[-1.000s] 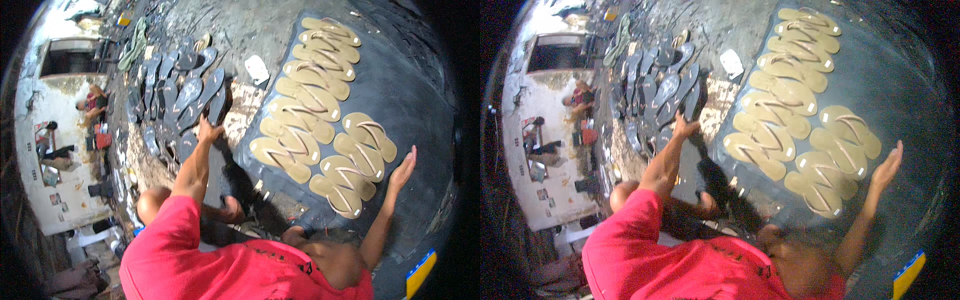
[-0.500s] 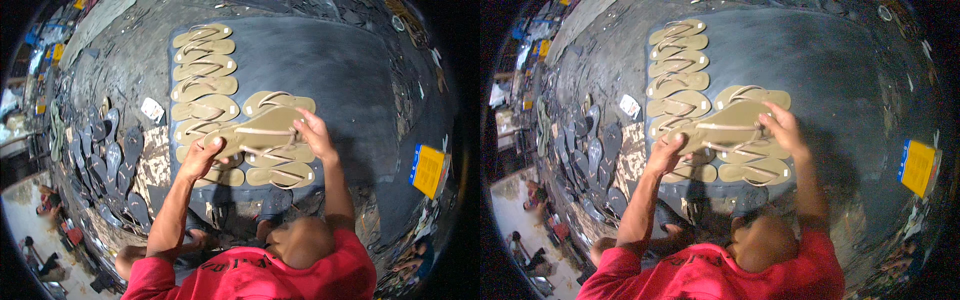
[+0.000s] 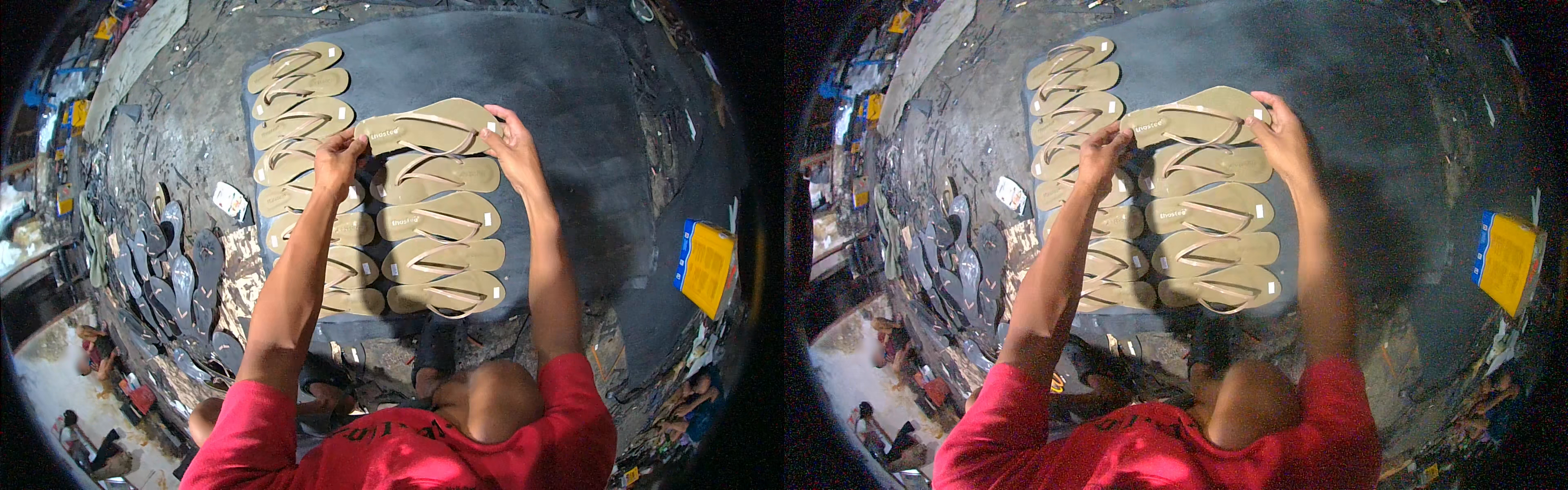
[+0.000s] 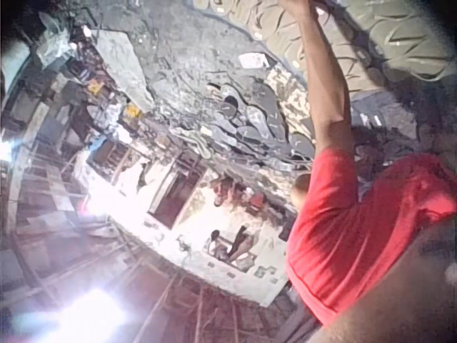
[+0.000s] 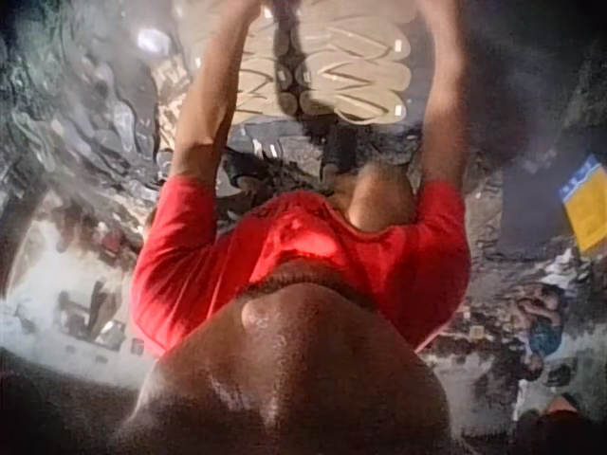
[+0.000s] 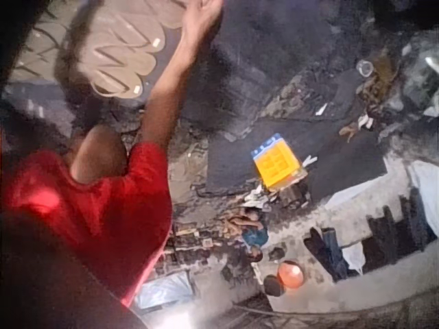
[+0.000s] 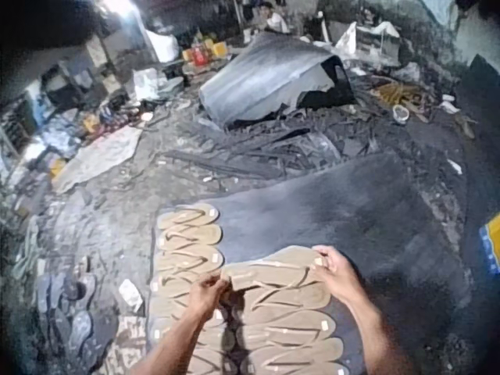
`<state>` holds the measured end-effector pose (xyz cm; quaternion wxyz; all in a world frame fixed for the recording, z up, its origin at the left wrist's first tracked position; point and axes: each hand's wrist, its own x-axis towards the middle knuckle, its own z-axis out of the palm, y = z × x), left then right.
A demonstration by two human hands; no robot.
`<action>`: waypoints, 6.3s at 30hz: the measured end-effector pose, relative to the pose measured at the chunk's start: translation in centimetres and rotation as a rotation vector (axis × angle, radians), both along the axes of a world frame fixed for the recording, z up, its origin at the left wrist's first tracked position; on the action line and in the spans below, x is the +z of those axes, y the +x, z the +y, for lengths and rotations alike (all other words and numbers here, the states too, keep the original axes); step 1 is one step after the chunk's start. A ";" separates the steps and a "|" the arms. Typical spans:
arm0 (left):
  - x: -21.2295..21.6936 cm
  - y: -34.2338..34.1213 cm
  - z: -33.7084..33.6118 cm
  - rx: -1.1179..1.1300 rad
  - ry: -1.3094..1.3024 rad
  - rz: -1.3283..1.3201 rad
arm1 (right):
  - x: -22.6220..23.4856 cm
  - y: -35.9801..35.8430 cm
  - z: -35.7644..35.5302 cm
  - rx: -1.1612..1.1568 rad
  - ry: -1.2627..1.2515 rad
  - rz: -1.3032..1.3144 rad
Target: The person sits on the floor and repeatedly picks up black and beige flip-flops, then places them into separate piles. The person handles the flip-flops one at a time, alternating between the two colors and arranging them in neat rows.
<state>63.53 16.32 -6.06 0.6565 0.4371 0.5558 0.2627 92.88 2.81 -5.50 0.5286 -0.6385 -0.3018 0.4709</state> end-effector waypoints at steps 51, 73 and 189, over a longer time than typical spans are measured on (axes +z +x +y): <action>2.1 -90.3 -11.5 1.133 -0.063 1.372 | 29.8 -34.9 14.5 1.029 0.017 -1.613; 18.7 -46.2 -9.0 0.520 0.156 -0.551 | 28.0 -53.9 13.5 1.380 0.907 -1.087; -0.5 7.0 15.5 -0.784 0.575 0.935 | -1.1 5.8 16.3 0.439 -0.122 -1.213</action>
